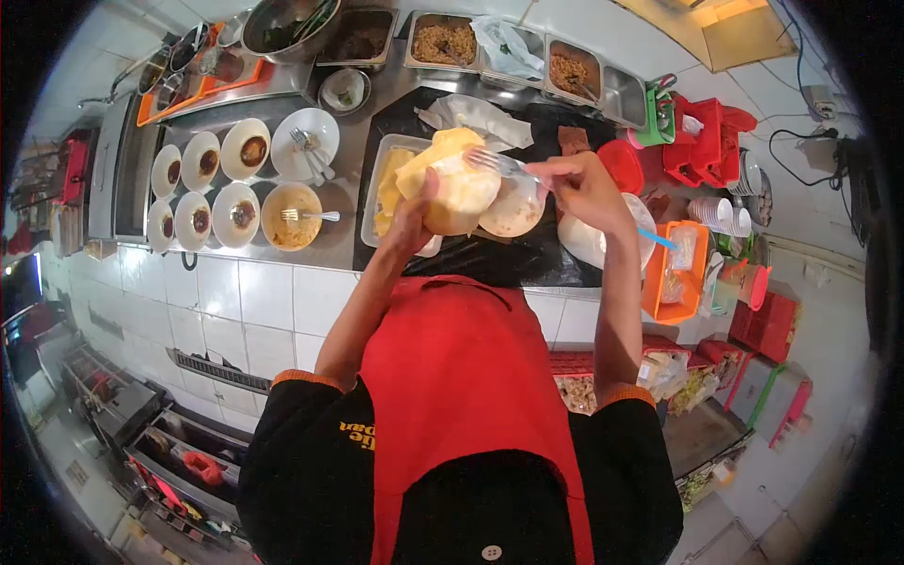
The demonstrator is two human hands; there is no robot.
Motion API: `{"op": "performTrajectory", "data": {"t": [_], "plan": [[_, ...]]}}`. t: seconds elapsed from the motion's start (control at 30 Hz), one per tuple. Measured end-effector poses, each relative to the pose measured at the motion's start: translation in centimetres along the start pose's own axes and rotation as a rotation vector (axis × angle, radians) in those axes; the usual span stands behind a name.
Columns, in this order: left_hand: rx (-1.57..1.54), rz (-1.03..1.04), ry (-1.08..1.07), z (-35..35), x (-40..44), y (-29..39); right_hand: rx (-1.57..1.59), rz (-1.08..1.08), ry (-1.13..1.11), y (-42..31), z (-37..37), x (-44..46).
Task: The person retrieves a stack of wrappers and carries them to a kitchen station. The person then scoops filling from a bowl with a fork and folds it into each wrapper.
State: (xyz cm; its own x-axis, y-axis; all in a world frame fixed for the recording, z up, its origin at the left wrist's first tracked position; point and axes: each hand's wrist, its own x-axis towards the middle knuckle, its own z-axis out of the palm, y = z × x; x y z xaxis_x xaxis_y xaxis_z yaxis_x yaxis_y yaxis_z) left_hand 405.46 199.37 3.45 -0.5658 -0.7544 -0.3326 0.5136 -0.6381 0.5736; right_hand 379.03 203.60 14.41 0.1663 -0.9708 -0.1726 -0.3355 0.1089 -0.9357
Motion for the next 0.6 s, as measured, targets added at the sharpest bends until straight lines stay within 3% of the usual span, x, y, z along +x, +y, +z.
{"op": "performTrajectory", "data": {"t": [0.13,0.2,0.3,0.43,0.6], "plan": [[-0.002,-0.004,-0.034,0.3,-0.4,0.2,0.032,0.117,0.017,1.1,0.7,0.6],[-0.074,-0.036,-0.020,-0.4,-0.1,-0.3,-0.014,-0.074,0.097,2.1,1.9,0.3],[-0.129,-0.052,-0.003,0.5,-0.3,0.4,-0.129,-0.186,0.254,1.6,4.6,-0.4],[-0.117,-0.049,-0.030,1.7,-0.4,1.3,0.034,-0.135,0.377,3.8,7.1,-0.7],[-0.147,-0.066,-0.032,1.1,0.3,1.2,0.001,-0.078,0.342,3.3,5.2,-1.9]]}}
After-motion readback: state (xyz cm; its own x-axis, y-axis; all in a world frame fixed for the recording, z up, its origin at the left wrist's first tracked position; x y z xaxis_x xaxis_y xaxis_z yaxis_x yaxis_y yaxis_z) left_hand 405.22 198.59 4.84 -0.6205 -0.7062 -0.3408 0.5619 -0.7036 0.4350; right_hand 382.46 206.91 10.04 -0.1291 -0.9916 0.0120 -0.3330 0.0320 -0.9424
